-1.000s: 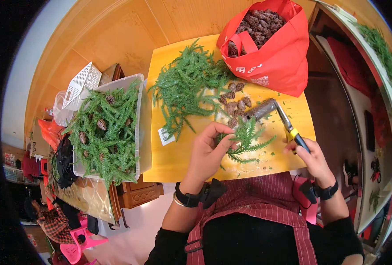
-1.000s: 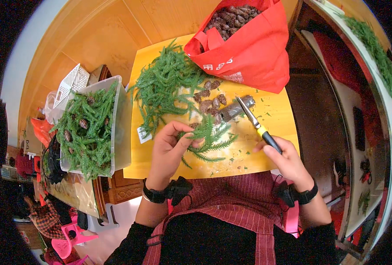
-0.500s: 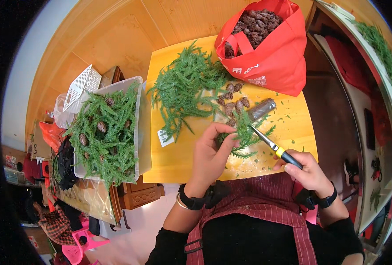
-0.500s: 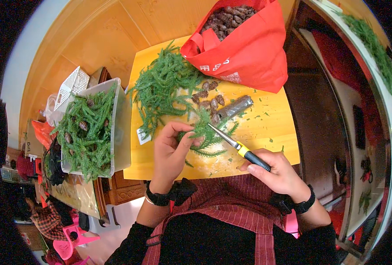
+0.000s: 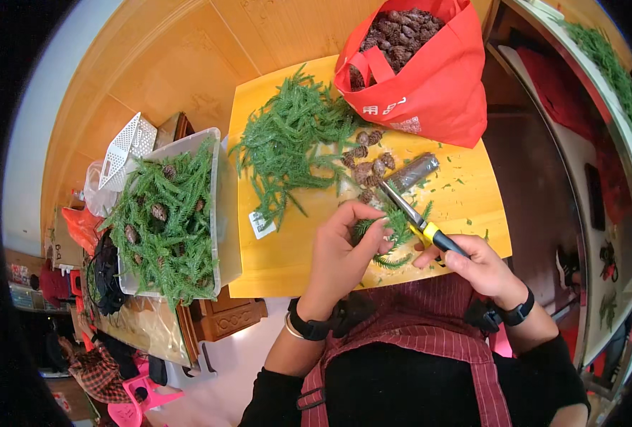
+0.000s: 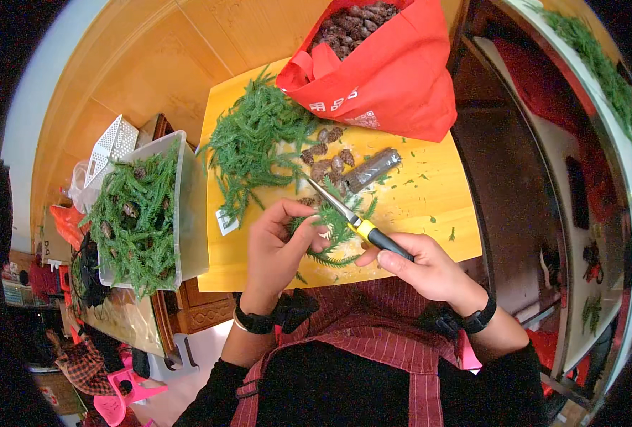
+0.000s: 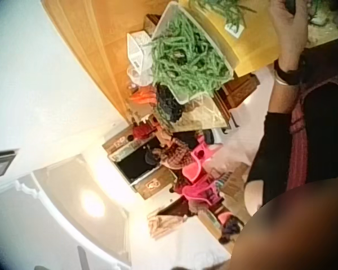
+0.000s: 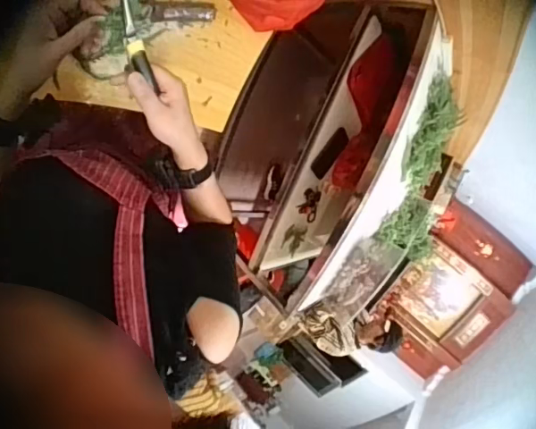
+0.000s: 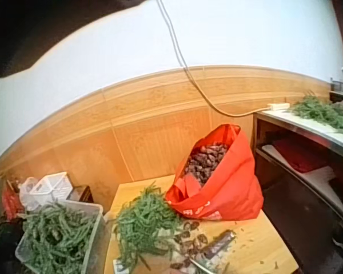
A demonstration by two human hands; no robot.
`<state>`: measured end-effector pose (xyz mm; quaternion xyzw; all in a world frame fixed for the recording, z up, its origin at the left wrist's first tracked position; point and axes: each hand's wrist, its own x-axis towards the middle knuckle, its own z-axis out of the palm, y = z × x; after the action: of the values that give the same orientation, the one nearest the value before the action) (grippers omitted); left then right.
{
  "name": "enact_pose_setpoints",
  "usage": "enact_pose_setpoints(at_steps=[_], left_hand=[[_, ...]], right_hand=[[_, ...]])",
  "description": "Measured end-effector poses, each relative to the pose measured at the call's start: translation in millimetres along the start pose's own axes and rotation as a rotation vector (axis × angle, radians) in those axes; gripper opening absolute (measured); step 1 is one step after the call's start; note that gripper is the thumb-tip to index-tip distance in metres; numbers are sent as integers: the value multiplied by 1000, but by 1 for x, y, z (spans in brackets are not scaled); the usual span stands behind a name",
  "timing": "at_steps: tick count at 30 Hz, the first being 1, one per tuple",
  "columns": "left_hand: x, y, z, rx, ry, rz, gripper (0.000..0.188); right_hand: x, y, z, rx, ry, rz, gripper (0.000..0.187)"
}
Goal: Using a hand tool to trim and prepare small evergreen branches on a workbench.
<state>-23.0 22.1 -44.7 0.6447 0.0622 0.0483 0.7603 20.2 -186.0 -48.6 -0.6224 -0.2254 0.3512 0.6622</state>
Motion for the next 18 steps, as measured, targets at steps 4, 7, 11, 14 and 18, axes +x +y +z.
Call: enact_pose_setpoints(at_steps=[4,7,11,14,18], left_hand=[[1,5,1,28,-6,-62,8],[2,5,1,29,-1,-98,8],[3,4,-2,56,-12,-100,8],[3,5,-2,72,-17,-109,8],[2,5,-5,126,-44,-121,9]], right_hand=[[3,3,3,-47,27,-30,27],[4,1,3,-118,46,-16,28],[7,9,2,-17,-1,30,26],[8,12,2,107,-19,3,25],[9,9,8,2,39,76,20]])
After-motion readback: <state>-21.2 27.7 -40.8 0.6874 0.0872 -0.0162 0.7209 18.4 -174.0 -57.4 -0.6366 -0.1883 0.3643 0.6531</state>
